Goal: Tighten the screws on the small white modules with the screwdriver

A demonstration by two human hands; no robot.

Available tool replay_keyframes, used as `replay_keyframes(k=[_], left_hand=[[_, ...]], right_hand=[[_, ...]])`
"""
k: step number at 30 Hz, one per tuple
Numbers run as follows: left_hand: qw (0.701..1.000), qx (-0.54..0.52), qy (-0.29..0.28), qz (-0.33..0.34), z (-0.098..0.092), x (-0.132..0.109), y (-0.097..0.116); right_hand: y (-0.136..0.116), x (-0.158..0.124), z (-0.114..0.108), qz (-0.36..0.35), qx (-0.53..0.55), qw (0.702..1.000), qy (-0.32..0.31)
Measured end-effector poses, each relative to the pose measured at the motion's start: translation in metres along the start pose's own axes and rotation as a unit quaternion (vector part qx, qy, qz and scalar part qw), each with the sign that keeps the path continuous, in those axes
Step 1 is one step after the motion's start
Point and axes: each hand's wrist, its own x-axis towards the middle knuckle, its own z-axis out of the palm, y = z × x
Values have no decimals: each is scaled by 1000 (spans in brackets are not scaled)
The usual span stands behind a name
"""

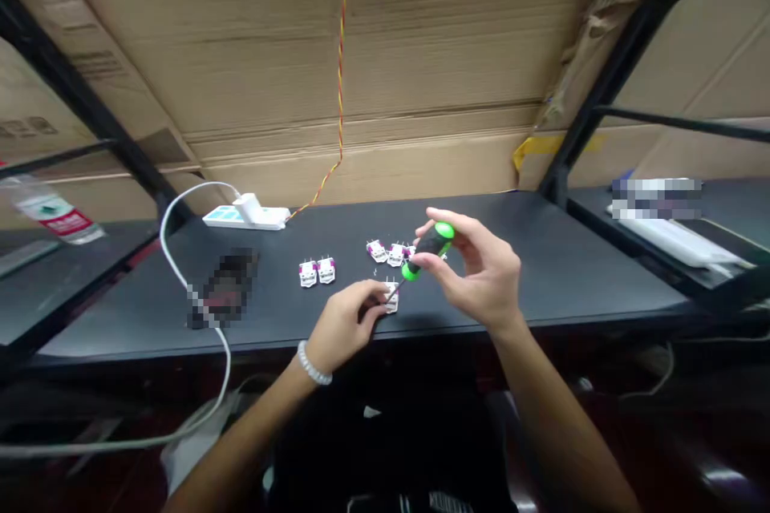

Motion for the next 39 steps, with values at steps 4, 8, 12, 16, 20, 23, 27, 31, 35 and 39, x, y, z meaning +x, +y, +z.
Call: replay_keyframes(k=[4,8,12,16,20,23,27,31,35,39], left_hand=[[1000,-3,8,-3,0,0,2],[1000,-5,10,-5,-1,1,3],[1000,-11,7,-9,-2,2,3],[999,-29,9,-11,-1,2,4],[999,-36,11,-6,-1,1,4],[1000,-28,12,-5,-1,1,4],[1000,-23,13,-4,-1,1,5],[1000,-17,10,3,0,1,5],[1000,-1,8,11,1,1,5],[1000,9,8,15,2,0,4]], right_hand=[[2,0,1,-5,-5,1000,-2],[2,0,2,-9,-9,1000,-8],[0,0,2,-13,-13,1000,-16],[-2,0,0,-18,-9,1000,-16],[-2,0,-1,-18,-8,1000,-17],[-2,1,-2,-17,-18,1000,-13],[-2,1,-1,-14,-13,1000,-12],[-1,1,-1,-6,-14,1000,-12],[-2,1,-1,-11,-23,1000,-12],[-2,0,-1,-14,-17,1000,-9]])
